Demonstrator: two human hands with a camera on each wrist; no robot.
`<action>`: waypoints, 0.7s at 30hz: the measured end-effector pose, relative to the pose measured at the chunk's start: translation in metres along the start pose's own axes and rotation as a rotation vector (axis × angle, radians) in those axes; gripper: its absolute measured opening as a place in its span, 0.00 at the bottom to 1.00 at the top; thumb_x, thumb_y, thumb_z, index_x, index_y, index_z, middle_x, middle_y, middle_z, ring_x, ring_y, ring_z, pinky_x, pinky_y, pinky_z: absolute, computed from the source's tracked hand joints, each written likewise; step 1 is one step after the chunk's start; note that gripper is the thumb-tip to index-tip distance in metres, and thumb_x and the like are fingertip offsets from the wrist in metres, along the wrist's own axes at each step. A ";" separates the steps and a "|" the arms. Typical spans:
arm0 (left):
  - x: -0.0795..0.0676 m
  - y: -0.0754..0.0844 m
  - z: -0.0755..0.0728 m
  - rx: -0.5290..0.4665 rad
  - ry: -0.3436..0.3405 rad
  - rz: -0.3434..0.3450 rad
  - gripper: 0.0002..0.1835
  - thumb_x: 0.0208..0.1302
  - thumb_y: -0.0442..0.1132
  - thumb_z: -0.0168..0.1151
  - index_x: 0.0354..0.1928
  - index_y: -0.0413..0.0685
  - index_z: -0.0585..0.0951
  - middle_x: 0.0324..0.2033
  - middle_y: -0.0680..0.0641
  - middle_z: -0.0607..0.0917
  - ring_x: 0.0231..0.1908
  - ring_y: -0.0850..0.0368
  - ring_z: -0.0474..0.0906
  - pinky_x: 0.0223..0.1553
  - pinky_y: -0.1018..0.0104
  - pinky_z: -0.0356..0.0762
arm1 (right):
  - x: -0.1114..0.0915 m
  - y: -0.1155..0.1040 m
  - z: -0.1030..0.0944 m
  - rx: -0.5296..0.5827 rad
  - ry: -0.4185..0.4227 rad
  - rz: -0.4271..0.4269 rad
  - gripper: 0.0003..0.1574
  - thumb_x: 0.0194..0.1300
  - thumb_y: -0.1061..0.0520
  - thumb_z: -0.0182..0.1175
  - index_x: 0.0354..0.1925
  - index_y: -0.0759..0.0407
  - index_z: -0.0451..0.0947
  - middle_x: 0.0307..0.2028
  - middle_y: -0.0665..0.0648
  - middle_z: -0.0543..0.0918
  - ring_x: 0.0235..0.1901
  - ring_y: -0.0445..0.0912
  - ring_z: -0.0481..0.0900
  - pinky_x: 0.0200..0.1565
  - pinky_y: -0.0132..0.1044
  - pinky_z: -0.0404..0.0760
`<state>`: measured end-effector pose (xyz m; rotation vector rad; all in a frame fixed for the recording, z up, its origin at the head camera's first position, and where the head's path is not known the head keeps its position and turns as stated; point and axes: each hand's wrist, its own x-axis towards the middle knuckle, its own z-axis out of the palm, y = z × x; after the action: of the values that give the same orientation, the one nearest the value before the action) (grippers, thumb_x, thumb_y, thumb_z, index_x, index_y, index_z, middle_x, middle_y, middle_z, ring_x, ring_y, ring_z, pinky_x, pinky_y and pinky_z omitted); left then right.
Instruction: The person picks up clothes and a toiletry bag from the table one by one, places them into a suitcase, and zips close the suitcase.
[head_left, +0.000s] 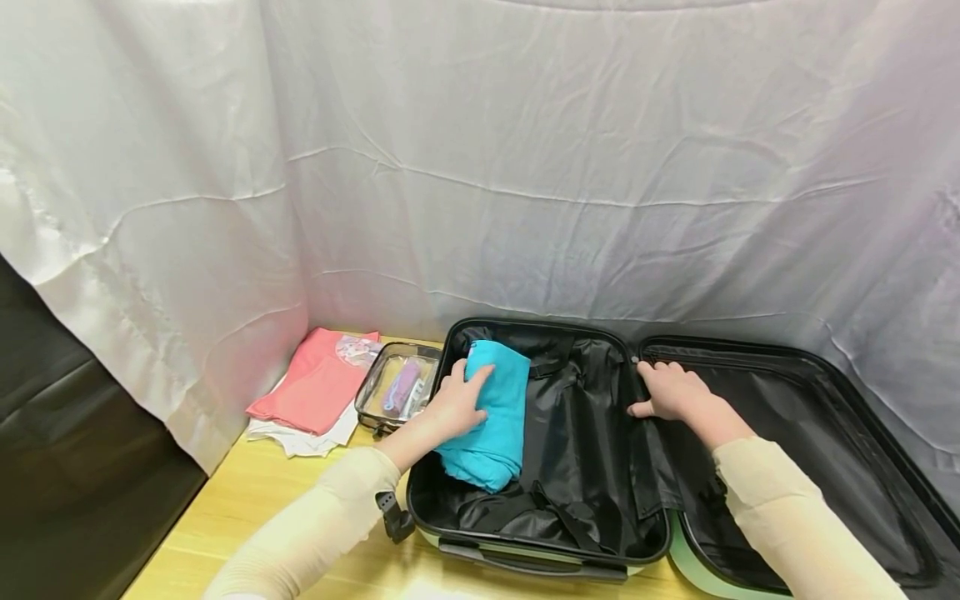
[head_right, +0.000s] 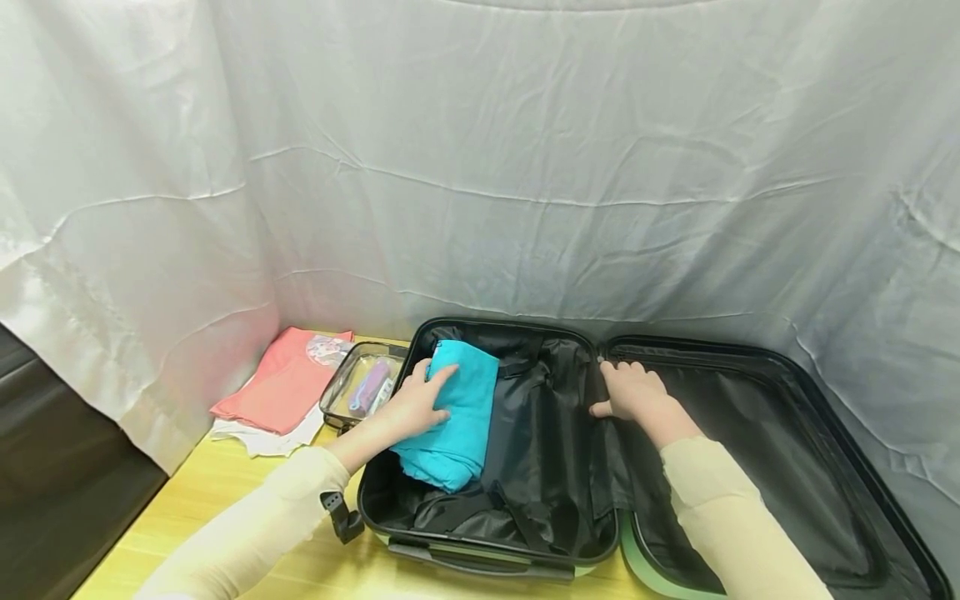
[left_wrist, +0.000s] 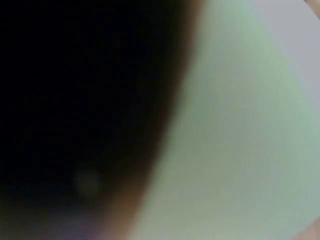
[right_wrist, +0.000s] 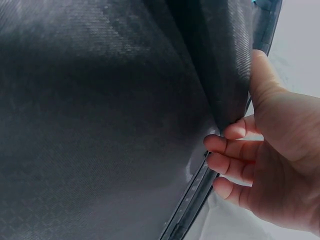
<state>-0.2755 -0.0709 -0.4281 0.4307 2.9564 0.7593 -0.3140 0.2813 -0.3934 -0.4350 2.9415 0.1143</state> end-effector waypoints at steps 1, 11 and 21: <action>0.000 0.000 0.000 0.023 -0.011 0.011 0.39 0.63 0.39 0.66 0.74 0.53 0.60 0.73 0.30 0.49 0.67 0.29 0.59 0.57 0.42 0.74 | 0.000 0.000 0.000 0.002 -0.002 0.002 0.52 0.60 0.38 0.65 0.67 0.71 0.61 0.59 0.79 0.70 0.58 0.73 0.68 0.50 0.64 0.74; 0.002 -0.006 0.014 0.387 -0.288 0.051 0.43 0.67 0.65 0.51 0.77 0.54 0.53 0.77 0.37 0.46 0.77 0.42 0.42 0.73 0.49 0.56 | 0.001 0.001 0.001 -0.003 0.001 -0.005 0.53 0.59 0.36 0.65 0.66 0.71 0.62 0.58 0.79 0.71 0.57 0.73 0.69 0.49 0.64 0.74; -0.002 -0.007 0.019 0.523 -0.383 0.041 0.46 0.64 0.74 0.40 0.78 0.61 0.47 0.78 0.42 0.42 0.78 0.47 0.40 0.75 0.50 0.51 | 0.001 0.000 0.001 -0.003 -0.008 -0.003 0.53 0.59 0.37 0.65 0.67 0.71 0.61 0.59 0.79 0.70 0.58 0.74 0.68 0.51 0.65 0.73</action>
<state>-0.2734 -0.0689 -0.4480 0.5854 2.7412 -0.1102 -0.3152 0.2809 -0.3948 -0.4384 2.9335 0.1198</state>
